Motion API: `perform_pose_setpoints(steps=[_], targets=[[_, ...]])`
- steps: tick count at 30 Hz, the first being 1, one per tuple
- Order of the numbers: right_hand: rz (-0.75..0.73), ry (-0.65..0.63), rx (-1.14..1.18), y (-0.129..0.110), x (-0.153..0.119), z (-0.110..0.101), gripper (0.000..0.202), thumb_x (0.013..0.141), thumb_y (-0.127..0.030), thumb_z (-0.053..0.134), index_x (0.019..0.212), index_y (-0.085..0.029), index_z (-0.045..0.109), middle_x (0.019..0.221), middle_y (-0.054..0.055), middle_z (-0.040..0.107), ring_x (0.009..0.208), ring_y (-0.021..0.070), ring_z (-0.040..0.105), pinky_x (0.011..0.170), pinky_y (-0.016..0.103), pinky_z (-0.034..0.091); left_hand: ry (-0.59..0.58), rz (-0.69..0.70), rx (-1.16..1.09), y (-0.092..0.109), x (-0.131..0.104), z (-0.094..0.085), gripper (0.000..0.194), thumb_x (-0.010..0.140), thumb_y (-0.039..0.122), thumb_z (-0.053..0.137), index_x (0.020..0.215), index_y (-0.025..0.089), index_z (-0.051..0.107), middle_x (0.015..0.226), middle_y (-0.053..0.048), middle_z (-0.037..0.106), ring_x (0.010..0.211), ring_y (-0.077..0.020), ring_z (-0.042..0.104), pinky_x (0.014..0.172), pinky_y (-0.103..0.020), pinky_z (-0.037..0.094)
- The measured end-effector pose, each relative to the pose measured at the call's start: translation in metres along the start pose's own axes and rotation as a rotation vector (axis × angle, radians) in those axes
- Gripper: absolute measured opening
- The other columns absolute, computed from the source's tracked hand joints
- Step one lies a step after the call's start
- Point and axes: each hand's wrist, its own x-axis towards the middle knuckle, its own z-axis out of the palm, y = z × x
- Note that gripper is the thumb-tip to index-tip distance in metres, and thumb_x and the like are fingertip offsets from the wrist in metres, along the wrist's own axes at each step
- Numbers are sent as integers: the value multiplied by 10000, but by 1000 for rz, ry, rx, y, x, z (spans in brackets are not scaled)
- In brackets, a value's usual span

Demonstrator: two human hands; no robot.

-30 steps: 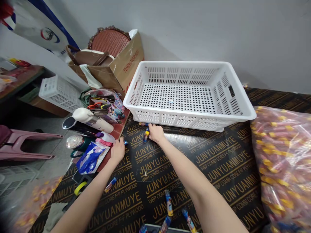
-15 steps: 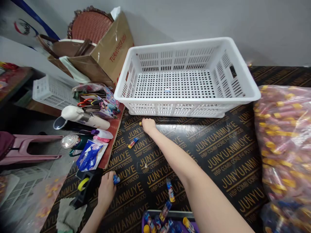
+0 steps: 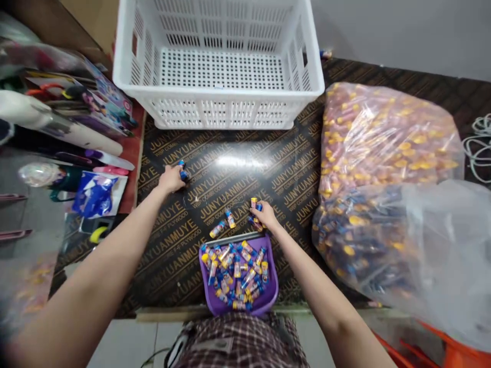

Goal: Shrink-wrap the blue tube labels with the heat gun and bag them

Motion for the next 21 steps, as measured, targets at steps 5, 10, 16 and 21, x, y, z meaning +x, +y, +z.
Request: perform_pose_setpoints(steps=[5,10,16,21], targets=[[-135,-67,109,-18,-72,40,183,763,-249,513,913,-153,556,823,26,599,797,166,555,714,267,431,-30,111,18,25,-69,22,358,706,133,624,1032,58,495,1160,-80,432,913,-128,579,892,-312,434],[-345,-137,107,-18,-151,45,371,644,-112,585,1010,-166,556,1168,128,517,1098,255,456,908,396,350,-163,321,-35,73,-185,64,367,669,89,610,1004,213,526,1094,-28,459,956,-166,559,818,-261,467],[-515,-195,311,10,-186,28,366,664,-115,514,1022,-172,560,1277,124,477,1213,252,418,982,390,338,-415,409,-32,97,-318,126,487,671,61,541,1123,229,473,1227,-71,424,1104,-203,478,881,-311,436],[-398,97,245,-43,-104,8,468,818,-366,497,1237,-163,445,1304,155,427,1272,268,335,1001,408,319,-488,449,-12,94,-359,139,541,706,152,573,1226,256,465,1390,-111,332,1255,-305,345,991,-509,319]])
